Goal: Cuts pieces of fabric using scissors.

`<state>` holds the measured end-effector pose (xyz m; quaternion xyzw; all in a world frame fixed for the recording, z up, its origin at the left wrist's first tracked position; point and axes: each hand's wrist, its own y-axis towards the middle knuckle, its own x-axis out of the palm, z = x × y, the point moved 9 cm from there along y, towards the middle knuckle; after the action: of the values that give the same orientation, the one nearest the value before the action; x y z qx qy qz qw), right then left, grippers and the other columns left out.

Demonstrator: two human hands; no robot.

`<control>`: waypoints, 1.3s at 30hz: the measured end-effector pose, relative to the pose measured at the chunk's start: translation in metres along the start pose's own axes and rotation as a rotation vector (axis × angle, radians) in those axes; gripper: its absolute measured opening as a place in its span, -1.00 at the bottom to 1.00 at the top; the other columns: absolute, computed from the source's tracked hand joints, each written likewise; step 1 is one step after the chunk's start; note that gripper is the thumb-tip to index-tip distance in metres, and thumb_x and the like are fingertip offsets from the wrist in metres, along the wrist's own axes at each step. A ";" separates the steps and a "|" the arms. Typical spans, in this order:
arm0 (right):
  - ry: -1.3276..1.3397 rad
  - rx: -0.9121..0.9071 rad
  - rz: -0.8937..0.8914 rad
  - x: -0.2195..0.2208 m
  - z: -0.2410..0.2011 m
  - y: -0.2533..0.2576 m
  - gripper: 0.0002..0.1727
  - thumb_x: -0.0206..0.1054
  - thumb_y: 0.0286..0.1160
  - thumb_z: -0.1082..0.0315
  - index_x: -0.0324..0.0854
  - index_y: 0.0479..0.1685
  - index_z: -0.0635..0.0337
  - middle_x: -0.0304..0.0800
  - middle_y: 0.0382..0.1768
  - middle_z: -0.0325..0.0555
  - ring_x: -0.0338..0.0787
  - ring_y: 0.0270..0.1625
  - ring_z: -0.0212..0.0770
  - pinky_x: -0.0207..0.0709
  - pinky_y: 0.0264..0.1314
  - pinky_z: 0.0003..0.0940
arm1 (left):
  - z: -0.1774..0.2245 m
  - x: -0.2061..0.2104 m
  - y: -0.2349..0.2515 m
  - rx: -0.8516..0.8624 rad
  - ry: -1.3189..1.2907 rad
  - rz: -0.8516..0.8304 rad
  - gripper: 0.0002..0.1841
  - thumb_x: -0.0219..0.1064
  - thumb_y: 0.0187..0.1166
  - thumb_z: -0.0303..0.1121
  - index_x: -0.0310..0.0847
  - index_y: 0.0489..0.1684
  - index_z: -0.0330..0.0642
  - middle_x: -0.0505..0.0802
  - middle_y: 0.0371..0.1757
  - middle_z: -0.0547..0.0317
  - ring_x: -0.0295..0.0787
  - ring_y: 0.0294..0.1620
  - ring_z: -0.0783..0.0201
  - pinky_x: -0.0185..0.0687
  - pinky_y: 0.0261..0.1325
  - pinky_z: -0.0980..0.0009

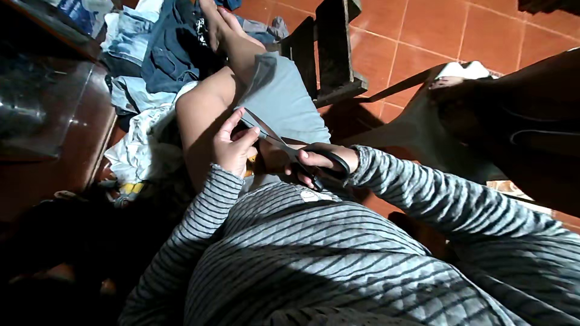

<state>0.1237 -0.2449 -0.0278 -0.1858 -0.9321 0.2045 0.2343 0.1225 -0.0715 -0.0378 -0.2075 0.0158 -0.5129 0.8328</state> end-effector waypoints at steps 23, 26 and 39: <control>0.006 -0.025 0.166 0.000 0.011 0.015 -0.42 0.34 0.44 -0.29 0.66 -0.28 0.13 0.67 -0.64 -0.37 0.64 -0.63 -0.49 0.57 -0.54 -0.61 | -0.001 0.001 -0.001 0.057 -0.054 0.007 -0.21 0.45 0.40 -0.70 0.29 0.74 -0.21 0.44 0.70 0.01 0.80 -0.03 0.40 0.77 0.08 0.47; 0.004 -0.036 0.146 0.002 0.011 0.016 -0.47 0.31 0.50 -0.22 0.64 -0.23 0.14 0.68 -0.61 -0.37 0.66 -0.61 -0.50 0.57 -0.53 -0.63 | 0.000 0.001 -0.003 0.060 -0.055 0.011 -0.20 0.46 0.38 -0.71 0.28 0.75 -0.21 0.42 0.70 -0.01 0.80 -0.01 0.38 0.78 0.10 0.45; -0.002 -0.139 0.116 0.002 0.007 0.030 -0.22 0.23 0.38 -0.51 0.61 -0.13 0.13 0.66 -0.56 -0.37 0.66 -0.57 -0.47 0.62 -0.45 -0.56 | 0.001 0.004 -0.007 0.066 -0.020 0.003 -0.17 0.50 0.35 -0.68 0.28 0.75 -0.21 0.43 0.72 0.05 0.80 0.00 0.39 0.80 -0.02 0.42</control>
<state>0.1256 -0.2208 -0.0469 -0.2551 -0.9320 0.1527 0.2075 0.1183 -0.0773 -0.0336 -0.1850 -0.0093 -0.5096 0.8402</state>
